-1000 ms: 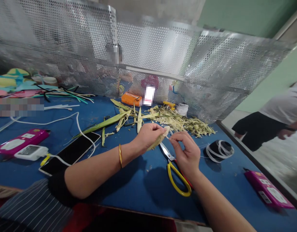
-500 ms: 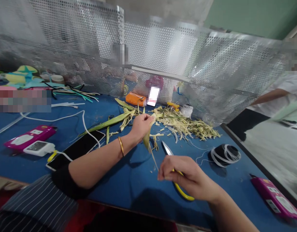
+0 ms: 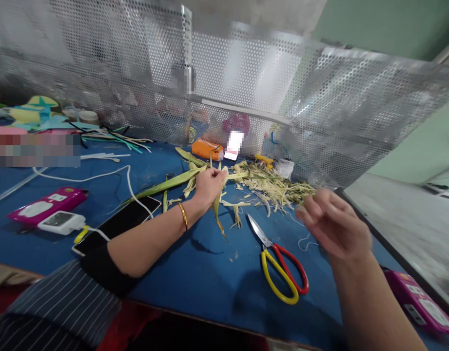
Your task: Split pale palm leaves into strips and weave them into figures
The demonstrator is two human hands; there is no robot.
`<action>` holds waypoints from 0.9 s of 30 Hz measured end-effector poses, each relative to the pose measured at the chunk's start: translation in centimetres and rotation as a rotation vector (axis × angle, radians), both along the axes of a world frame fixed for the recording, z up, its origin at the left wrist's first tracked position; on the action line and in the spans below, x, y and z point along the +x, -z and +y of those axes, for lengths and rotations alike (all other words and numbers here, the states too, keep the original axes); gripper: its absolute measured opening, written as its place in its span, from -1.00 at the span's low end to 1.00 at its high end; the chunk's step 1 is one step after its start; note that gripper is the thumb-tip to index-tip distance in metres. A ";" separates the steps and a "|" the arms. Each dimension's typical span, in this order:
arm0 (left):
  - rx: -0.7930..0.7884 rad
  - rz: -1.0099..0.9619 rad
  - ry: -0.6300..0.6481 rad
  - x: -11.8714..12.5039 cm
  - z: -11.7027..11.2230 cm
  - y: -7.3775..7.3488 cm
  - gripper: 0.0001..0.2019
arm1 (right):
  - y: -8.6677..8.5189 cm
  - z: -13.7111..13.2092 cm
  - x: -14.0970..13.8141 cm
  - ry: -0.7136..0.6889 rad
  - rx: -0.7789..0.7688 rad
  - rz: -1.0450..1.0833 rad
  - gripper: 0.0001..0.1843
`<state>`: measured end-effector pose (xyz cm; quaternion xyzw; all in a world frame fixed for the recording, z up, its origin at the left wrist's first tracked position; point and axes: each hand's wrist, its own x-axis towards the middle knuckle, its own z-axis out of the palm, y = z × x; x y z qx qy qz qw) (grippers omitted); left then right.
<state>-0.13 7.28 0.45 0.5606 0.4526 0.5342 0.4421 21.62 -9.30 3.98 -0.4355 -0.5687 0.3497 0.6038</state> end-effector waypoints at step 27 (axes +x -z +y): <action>0.131 0.120 0.369 2.0 -6.9 -0.6 -0.72 | 3.5 2.9 -8.3 0.016 -0.403 0.417 -0.72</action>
